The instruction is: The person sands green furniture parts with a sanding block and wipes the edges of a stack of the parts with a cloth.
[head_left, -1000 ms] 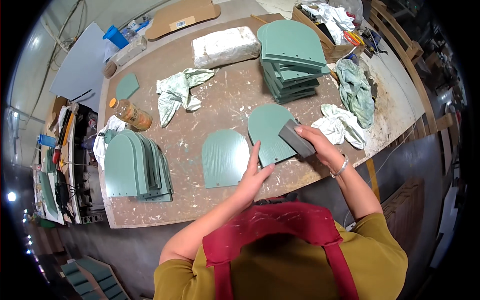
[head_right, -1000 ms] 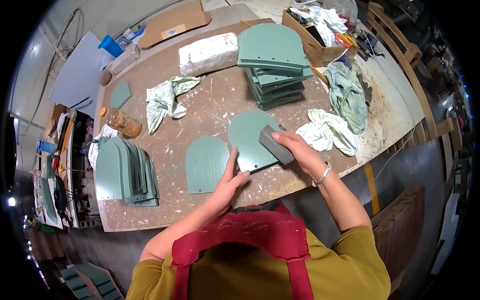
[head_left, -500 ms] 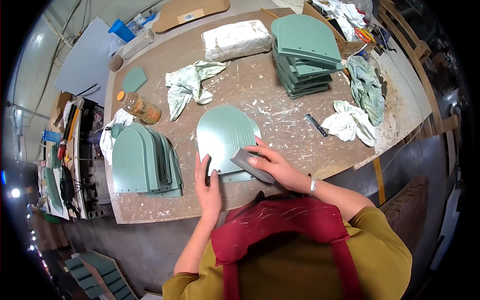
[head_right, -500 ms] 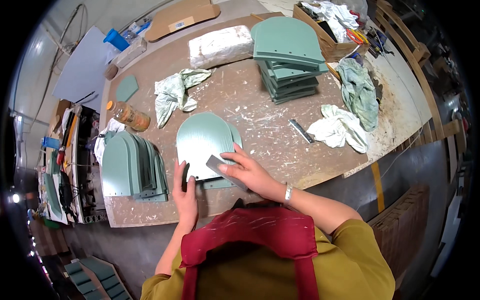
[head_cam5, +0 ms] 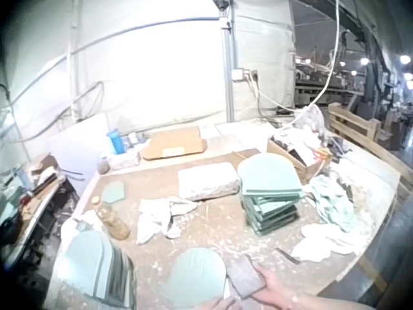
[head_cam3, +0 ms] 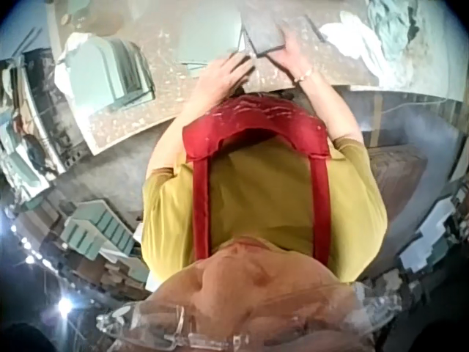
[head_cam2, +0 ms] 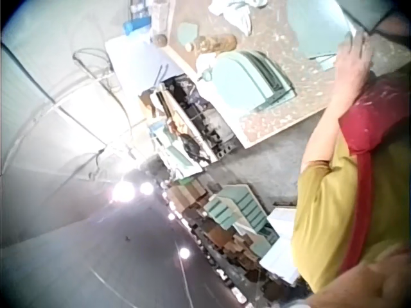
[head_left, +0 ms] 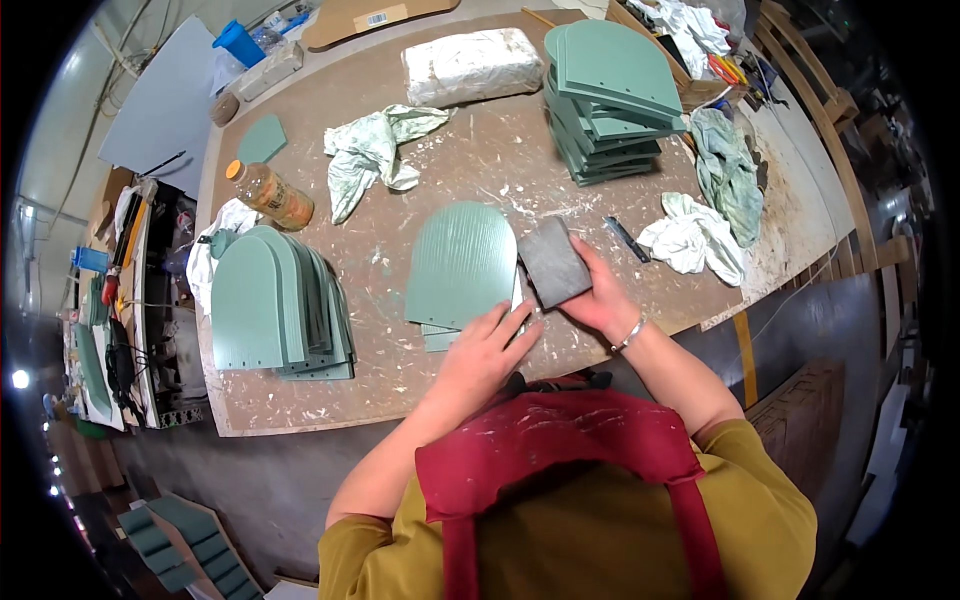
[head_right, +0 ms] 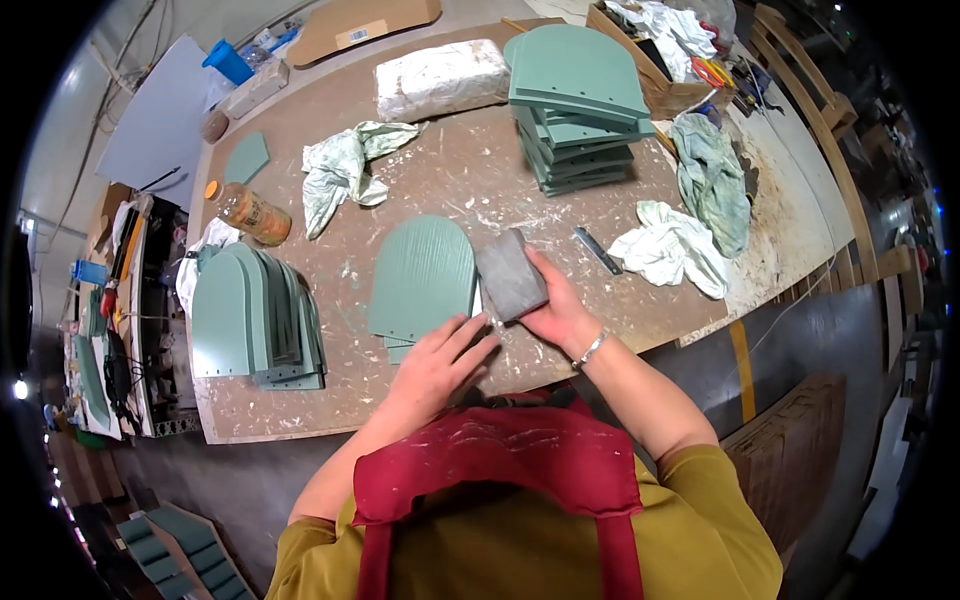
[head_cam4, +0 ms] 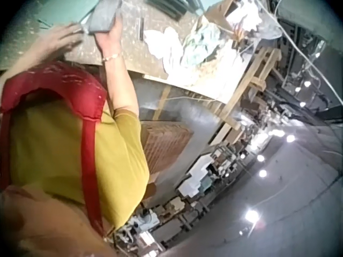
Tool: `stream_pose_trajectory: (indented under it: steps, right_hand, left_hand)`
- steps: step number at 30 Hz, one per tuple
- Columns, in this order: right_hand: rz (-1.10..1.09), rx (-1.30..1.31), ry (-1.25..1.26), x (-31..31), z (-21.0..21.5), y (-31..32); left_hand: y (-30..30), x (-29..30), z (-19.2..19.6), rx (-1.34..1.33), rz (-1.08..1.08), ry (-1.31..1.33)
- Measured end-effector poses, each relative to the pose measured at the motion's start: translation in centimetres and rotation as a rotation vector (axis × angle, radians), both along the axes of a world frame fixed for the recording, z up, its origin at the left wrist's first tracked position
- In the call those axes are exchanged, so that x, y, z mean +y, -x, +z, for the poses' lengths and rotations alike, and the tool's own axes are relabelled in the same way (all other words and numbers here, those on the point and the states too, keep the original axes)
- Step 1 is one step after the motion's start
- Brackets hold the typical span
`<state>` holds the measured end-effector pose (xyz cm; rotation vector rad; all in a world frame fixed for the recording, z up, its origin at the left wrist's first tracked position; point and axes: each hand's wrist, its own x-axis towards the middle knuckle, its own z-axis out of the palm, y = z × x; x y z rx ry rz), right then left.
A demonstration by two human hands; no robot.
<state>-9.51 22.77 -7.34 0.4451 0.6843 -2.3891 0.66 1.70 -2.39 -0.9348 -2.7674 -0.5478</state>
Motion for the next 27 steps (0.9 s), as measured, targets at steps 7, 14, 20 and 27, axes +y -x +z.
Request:
stream_pose_trajectory:
  steps: [7, 14, 20, 27]
  right_hand:
    - [0.068, 1.225, -1.355, 0.5, 2.7, -2.4]
    - [0.234, 1.652, -1.596, -2.3, -0.6, -0.1]
    - [0.332, 1.675, -1.543, -2.9, -0.3, -4.7]
    - [0.043, 1.335, -1.693, -4.9, 0.0, 2.8]
  left_hand:
    - [11.0, -3.4, -2.5, 0.14, 0.433, -0.034]
    - [12.6, -3.0, -5.3, -0.127, 0.45, 0.084]
    - [12.7, -3.1, -5.5, -0.073, 0.526, 0.018]
    - [12.8, -2.7, -5.3, -0.107, 0.502, 0.018]
